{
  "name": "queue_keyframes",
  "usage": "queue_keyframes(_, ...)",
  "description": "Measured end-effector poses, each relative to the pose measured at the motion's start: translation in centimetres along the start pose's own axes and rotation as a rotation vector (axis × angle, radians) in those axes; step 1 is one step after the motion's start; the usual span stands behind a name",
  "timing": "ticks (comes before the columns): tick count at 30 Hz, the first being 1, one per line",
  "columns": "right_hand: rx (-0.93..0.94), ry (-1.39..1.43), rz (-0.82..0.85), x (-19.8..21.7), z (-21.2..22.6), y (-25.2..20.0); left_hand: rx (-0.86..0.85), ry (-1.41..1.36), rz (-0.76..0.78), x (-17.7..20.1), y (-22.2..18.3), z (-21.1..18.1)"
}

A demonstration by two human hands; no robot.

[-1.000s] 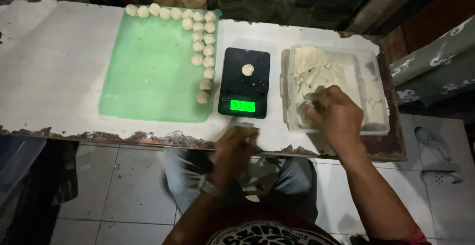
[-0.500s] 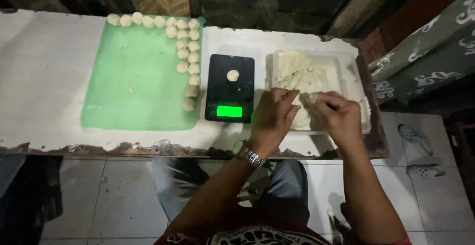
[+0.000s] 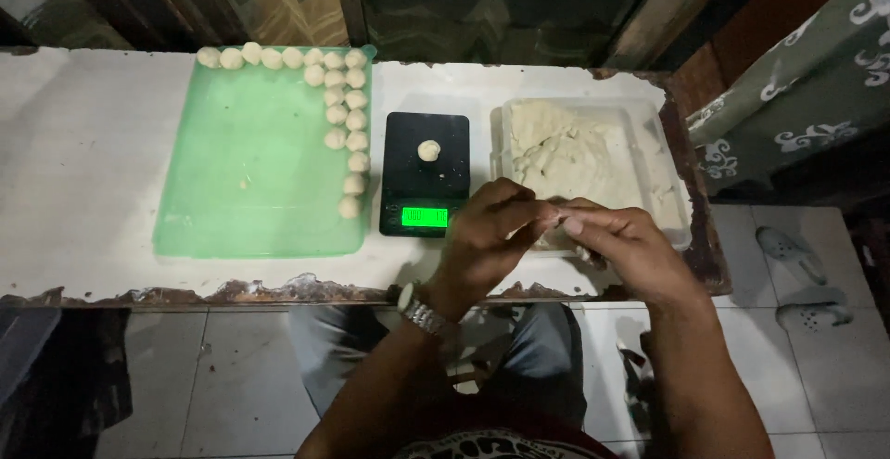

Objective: Weighing small portions of dough on a digital scale and rolling them into balls before placing them on a tray.

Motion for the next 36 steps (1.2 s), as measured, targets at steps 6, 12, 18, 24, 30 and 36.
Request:
queue_keyframes(6,0.142,-0.019,0.082,-0.8,-0.2,-0.4,0.333,-0.227,0.089,0.9,-0.7,1.3)
queue_keyframes(12,0.286,-0.273,-0.094,0.9,-1.2,-0.7,0.741,-0.086,-0.042,5.9,-1.5,6.6)
queue_keyframes(18,0.335,-0.353,-0.330,3.4,-4.3,-1.6,-0.123,0.996,-0.205,9.3,2.4,7.0)
queue_keyframes(24,0.361,-0.398,-0.356,3.8,-4.4,-1.9,-0.032,0.900,-0.171,9.8,3.3,10.5)
queue_keyframes(30,0.356,-0.369,-0.354,3.7,-4.7,-1.9,0.214,0.854,0.019,10.4,4.0,14.9)
queue_keyframes(36,0.360,-0.363,-0.351,3.7,-4.6,-2.0,0.425,0.692,0.003,11.4,4.9,17.5)
Point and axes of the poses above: each hand's wrist, its own y-axis towards the middle knuckle, its own x-axis out of the back of the hand, z = x × y, the point moved 6 cm from there along y, towards the middle knuckle, and after that the axes turned 11 degrees about x, right-handed, at the moved point
